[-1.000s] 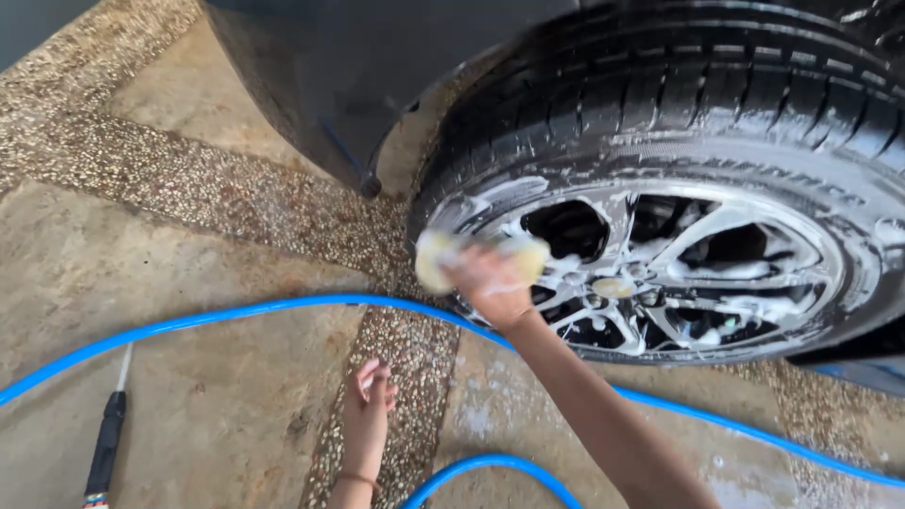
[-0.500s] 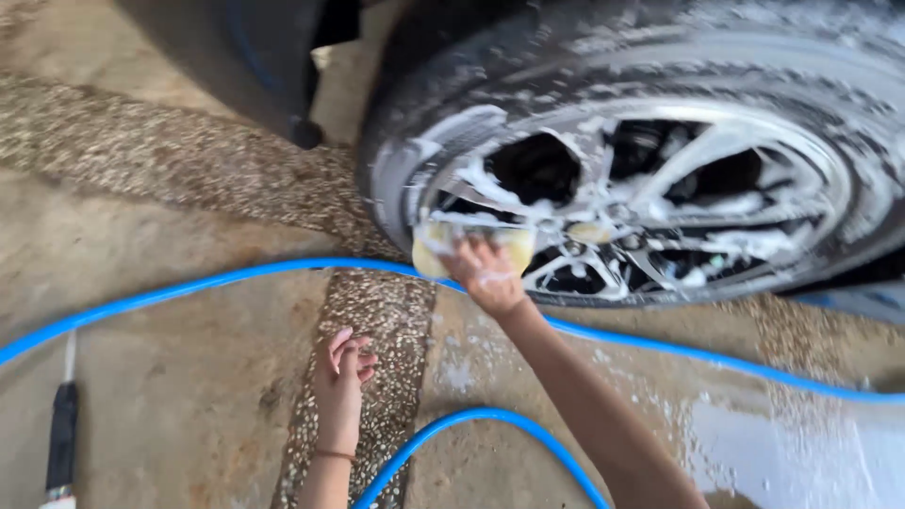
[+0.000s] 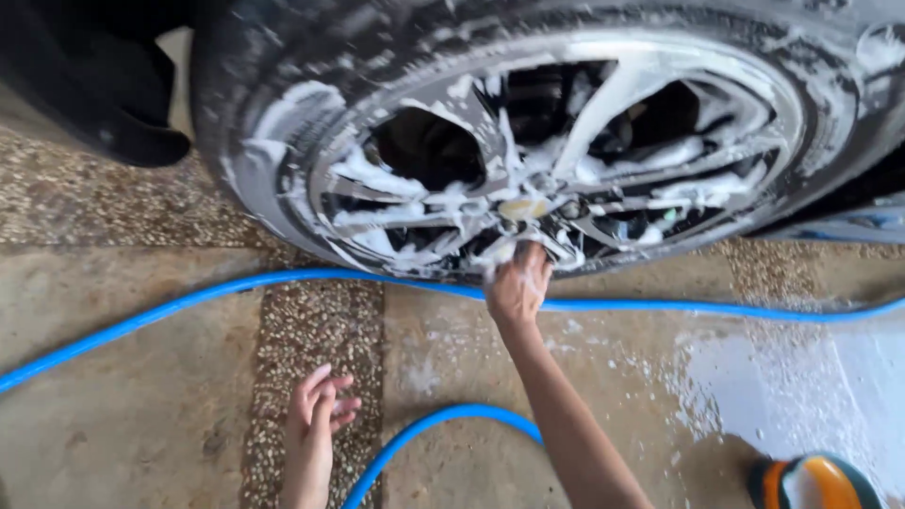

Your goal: Washing and scrubbing a car wheel and tire with a sponge and rinsing with a water hose.

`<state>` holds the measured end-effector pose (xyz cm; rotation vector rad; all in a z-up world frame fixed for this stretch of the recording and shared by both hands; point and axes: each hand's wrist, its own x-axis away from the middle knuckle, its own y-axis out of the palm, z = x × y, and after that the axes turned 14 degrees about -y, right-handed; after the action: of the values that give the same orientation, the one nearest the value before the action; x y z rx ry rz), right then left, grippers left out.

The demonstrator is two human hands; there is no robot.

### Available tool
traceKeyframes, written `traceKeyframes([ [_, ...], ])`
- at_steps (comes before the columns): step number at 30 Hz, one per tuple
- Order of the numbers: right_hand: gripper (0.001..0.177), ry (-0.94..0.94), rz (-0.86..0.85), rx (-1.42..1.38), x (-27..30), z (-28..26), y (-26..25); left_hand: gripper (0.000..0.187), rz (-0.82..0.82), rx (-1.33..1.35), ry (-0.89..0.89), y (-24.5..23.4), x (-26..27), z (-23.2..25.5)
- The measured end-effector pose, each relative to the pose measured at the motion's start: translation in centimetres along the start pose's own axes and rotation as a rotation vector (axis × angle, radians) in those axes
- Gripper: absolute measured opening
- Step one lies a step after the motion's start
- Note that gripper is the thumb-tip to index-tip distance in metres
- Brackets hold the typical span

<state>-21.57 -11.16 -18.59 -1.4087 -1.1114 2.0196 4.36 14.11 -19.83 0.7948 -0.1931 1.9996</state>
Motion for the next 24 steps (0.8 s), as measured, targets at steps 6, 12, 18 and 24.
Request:
traceKeyframes([
  [6,0.033,0.094,-0.257,-0.201,2.0,1.7,-3.4,0.050,-0.047,-0.042,0.004,0.9,1.0,1.2],
  [12,0.028,0.121,-0.065,-0.278,-0.3,0.7,1.5,0.051,0.005,-0.089,-0.069,-1.6,2.2,-0.7],
  [18,0.031,0.078,-0.054,-0.247,2.8,3.6,-0.6,0.048,-0.026,-0.088,-0.030,-0.9,2.3,1.1],
  [24,0.024,0.551,0.196,-0.799,4.7,-5.8,1.6,0.047,-0.041,-0.100,0.002,-0.6,2.0,-1.2],
])
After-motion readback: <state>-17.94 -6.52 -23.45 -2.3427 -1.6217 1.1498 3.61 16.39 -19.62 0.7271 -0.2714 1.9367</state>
